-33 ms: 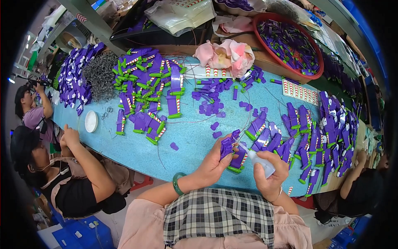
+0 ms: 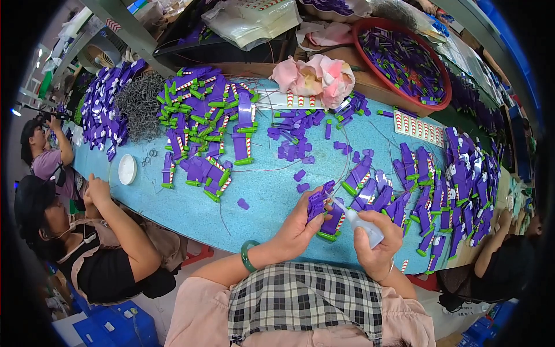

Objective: The person assembles small purple and green plastic toy components by hand, joining them with glue from a bottle.

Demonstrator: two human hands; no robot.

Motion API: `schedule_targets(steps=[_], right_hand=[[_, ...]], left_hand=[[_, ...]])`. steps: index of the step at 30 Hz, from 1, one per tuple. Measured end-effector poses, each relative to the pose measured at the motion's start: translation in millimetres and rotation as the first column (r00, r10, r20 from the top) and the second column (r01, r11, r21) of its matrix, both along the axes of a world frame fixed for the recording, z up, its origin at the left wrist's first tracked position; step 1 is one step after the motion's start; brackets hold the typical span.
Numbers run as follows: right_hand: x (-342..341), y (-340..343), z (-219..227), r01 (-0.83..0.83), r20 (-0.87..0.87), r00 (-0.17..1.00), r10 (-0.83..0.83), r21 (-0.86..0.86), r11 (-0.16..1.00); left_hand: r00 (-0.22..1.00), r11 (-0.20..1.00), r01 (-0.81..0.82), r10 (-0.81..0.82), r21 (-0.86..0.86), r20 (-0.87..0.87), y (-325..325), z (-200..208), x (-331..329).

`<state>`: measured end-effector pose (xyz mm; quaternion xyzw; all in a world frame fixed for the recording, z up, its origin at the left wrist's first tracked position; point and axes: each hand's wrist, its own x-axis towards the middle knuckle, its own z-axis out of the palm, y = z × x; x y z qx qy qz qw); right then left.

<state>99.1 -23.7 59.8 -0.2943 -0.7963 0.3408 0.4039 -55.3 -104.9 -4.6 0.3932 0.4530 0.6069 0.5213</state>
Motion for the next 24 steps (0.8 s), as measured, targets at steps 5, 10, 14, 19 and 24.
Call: schedule_targets(steps=[5, 10, 14, 19, 24], right_hand=[[-1, -1, 2, -0.007, 0.010, 1.000, 0.006, 0.010, 1.000], [-1, -2, 5, -0.001, 0.036, 0.999, 0.002, -0.031, 1.000], [7, -4, 2, 0.002, 0.004, 1.000, -0.002, -0.027, 1.000], [3, -4, 4, -0.021, 0.011, 1.000, 0.021, -0.056, 0.998], [2, -1, 3, -0.054, 0.015, 0.998, 0.055, -0.042, 0.998]], left_hand=[[0.981, 0.999, 0.031, -0.023, 0.040, -0.192, 0, 0, -5], [0.996, 0.993, 0.090, -0.089, -0.073, 0.019, -2, 9, -8], [0.937, 0.984, 0.159, -0.123, -0.086, 0.328, 0, 9, -11], [0.861, 0.955, 0.280, -0.205, -0.098, 0.466, 2, 11, -16], [0.883, 0.948, 0.304, -0.243, -0.096, 0.402, 1, 12, -18]])
